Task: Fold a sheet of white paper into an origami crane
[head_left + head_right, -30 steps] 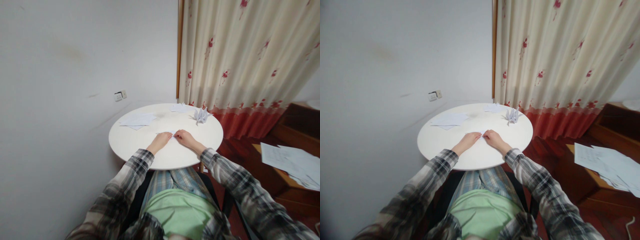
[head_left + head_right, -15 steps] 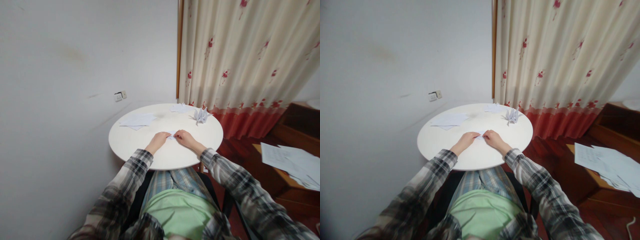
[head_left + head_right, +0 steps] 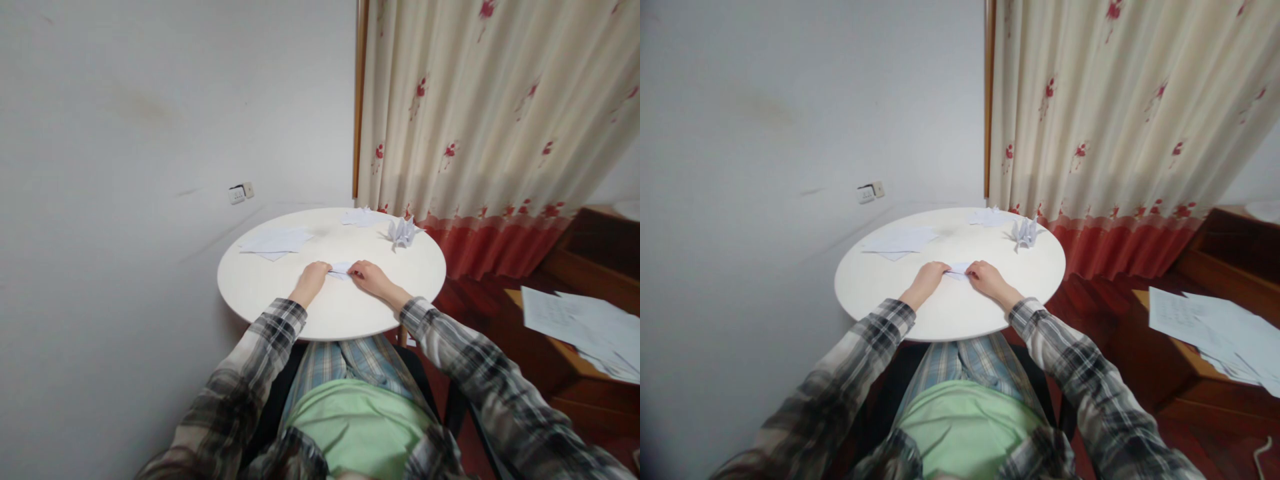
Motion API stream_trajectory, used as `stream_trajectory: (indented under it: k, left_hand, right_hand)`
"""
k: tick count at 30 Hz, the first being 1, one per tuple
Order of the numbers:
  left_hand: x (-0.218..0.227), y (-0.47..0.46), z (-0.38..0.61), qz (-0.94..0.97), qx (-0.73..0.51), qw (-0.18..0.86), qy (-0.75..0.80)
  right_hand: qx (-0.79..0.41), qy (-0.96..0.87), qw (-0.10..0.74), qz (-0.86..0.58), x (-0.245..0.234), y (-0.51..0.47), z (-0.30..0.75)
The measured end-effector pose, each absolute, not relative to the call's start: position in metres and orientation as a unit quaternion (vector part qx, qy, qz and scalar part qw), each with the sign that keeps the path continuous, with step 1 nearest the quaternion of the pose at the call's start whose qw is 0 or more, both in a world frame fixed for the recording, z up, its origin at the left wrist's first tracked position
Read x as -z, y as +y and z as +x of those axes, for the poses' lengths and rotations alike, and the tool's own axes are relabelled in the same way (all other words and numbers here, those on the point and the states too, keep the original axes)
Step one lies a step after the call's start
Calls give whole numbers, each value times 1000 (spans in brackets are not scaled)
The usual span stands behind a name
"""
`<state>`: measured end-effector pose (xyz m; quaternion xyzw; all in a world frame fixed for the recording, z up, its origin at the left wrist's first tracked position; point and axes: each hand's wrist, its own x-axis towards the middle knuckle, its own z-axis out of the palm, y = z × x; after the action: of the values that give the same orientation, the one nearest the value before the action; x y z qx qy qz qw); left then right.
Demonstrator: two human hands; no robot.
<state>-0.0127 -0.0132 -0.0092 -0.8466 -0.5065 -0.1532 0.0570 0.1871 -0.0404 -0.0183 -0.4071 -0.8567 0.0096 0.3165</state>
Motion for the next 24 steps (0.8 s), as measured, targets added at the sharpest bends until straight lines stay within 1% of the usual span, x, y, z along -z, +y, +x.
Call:
stream_trajectory:
  k: [11, 20, 24]
  left_hand:
    - [13, -21, -18, -883, 153, 39, -442]
    - [12, -34, -17, -860, 65, 65, -501]
    - [9, -36, -16, -840, 46, 40, -540]
  right_hand:
    - [-10, -856, 315, -411, 14, -43, 190]
    - [-11, -855, 314, -412, 12, -40, 193]
    - [-8, -855, 310, -415, 11, -41, 194]
